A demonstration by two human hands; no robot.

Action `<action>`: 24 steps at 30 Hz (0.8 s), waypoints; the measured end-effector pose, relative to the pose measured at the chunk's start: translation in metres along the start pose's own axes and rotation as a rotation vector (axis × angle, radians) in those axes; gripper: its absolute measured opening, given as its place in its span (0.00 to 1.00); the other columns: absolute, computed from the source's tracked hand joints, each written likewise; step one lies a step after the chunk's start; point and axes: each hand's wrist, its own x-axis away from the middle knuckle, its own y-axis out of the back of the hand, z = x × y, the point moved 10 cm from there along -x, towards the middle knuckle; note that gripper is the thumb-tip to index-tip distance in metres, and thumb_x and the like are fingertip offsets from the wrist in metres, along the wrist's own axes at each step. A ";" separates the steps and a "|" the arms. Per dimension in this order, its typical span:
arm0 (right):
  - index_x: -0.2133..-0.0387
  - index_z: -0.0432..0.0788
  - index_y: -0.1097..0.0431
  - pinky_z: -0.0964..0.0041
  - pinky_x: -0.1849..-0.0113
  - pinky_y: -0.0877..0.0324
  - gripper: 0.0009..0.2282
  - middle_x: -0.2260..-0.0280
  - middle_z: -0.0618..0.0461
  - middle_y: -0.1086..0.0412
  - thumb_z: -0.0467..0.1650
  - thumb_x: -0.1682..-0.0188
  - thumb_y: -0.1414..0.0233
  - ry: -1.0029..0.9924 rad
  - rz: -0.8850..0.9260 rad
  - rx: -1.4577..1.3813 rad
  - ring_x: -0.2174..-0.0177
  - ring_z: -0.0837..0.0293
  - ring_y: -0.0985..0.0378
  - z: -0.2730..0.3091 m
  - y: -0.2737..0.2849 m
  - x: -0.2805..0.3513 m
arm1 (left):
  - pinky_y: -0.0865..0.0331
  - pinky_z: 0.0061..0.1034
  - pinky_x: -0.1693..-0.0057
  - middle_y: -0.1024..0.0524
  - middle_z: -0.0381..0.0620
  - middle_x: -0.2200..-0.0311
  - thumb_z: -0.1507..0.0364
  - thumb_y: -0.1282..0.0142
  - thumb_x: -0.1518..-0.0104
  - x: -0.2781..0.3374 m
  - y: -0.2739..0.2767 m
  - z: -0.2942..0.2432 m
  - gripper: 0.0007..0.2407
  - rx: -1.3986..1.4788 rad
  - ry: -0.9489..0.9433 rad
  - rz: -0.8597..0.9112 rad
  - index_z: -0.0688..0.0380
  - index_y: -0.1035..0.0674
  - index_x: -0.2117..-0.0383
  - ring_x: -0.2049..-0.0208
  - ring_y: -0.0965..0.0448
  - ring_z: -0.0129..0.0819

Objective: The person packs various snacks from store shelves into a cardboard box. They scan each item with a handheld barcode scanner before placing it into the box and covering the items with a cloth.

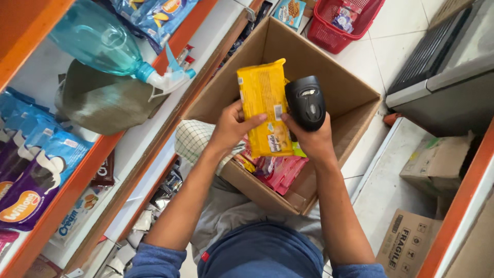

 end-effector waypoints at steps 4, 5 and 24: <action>0.62 0.36 0.26 0.72 0.64 0.28 0.07 0.67 0.59 0.25 0.25 0.51 0.38 0.171 -0.011 0.003 0.67 0.69 0.25 0.023 -0.008 0.005 | 0.22 0.24 0.48 0.18 0.47 0.54 0.76 0.37 0.41 0.002 -0.003 -0.005 0.16 0.028 -0.077 0.012 0.67 0.23 0.48 0.56 0.17 0.27; 0.59 0.36 0.25 0.73 0.61 0.27 0.08 0.64 0.59 0.23 0.25 0.50 0.38 0.217 -0.053 0.018 0.65 0.69 0.24 0.029 -0.006 0.006 | 0.22 0.23 0.50 0.18 0.47 0.55 0.76 0.36 0.41 0.002 0.000 -0.007 0.15 0.042 -0.100 -0.020 0.66 0.24 0.49 0.57 0.17 0.28; 0.57 0.35 0.33 0.66 0.67 0.23 0.09 0.68 0.51 0.28 0.24 0.48 0.44 0.107 0.166 -0.173 0.71 0.61 0.20 0.018 -0.070 0.048 | 0.19 0.40 0.47 0.23 0.52 0.49 0.77 0.38 0.42 0.001 0.026 0.010 0.18 0.435 0.007 -0.137 0.63 0.26 0.45 0.49 0.20 0.42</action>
